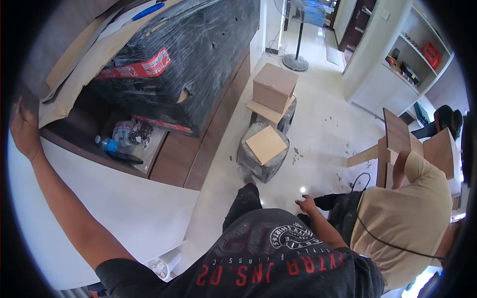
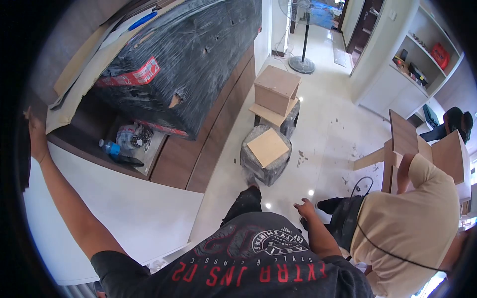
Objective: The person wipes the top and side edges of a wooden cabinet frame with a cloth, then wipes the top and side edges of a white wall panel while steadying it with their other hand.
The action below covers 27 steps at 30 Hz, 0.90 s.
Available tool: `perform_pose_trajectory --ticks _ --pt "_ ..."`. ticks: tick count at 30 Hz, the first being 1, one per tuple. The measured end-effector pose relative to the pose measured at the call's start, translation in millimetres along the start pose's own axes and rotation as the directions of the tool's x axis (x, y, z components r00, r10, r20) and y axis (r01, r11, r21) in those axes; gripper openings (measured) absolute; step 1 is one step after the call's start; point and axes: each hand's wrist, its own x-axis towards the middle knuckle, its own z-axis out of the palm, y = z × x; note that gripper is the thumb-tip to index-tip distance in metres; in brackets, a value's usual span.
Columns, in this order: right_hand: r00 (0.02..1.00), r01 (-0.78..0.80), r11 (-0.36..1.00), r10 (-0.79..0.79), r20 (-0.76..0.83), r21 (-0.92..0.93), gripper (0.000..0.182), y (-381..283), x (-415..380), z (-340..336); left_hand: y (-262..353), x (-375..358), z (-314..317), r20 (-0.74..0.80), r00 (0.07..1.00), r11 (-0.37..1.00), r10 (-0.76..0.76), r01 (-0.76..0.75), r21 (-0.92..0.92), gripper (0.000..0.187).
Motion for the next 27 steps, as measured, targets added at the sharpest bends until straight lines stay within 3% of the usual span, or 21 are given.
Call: perform_pose_trajectory --ticks 2,6,10,11,13,15,19,22,24,26,27 --pt "0.999 0.033 0.998 -0.033 0.000 -0.051 0.074 -12.2 7.5 -4.4 6.8 -0.4 -9.8 0.004 1.000 0.998 0.002 -0.002 0.060 0.032" --pt "0.997 0.040 0.992 -0.031 0.072 -0.118 0.078 -41.1 35.3 -17.1 -3.6 -23.5 1.7 0.077 0.991 0.990 -0.114 0.120 -0.073 0.032" --pt "0.993 0.090 0.978 -0.073 0.098 -0.189 0.088 -58.1 103.8 -4.6 -18.2 -36.8 9.1 0.030 0.975 0.953 -0.218 0.219 -0.211 0.029" --pt "0.980 0.180 0.957 -0.154 0.126 -0.226 0.091 -54.6 132.1 3.2 -14.3 -38.0 4.7 0.020 0.963 0.936 -0.269 0.266 -0.228 0.028" --pt "0.965 0.221 0.939 -0.172 0.196 -0.265 0.090 -86.6 155.7 -8.3 -2.1 -43.6 -5.8 0.014 0.935 0.900 -0.354 0.344 -0.268 0.028" --pt "0.961 0.252 0.924 -0.204 0.189 -0.286 0.088 -121.7 170.8 -30.0 5.7 -45.0 -15.8 0.015 0.911 0.863 -0.413 0.397 -0.311 0.027" --pt "0.961 0.267 0.929 -0.239 0.138 -0.254 0.088 -176.0 218.4 -76.2 63.5 20.9 -62.6 -0.144 0.852 0.830 -0.503 0.431 -0.354 0.024" --pt "0.946 0.303 0.861 -0.322 0.023 -0.408 0.087 -189.6 288.1 -88.9 45.1 8.3 -53.8 -0.209 0.847 0.852 -0.490 0.414 -0.319 0.027" --pt "0.957 0.279 0.865 -0.286 0.046 -0.417 0.085 -220.7 309.2 -117.7 45.3 -3.8 -56.9 -0.205 0.703 0.702 -0.681 0.548 -0.456 0.027" --pt "0.967 0.237 0.869 -0.256 0.015 -0.433 0.085 -287.0 284.1 -161.2 80.4 9.0 -89.5 -0.080 0.405 0.375 -0.911 0.730 -0.571 0.027" --pt "0.961 0.265 0.867 -0.275 0.038 -0.422 0.082 -299.9 308.3 -164.2 75.8 -19.0 -93.7 -0.209 0.474 0.516 -0.855 0.747 -0.419 0.028"
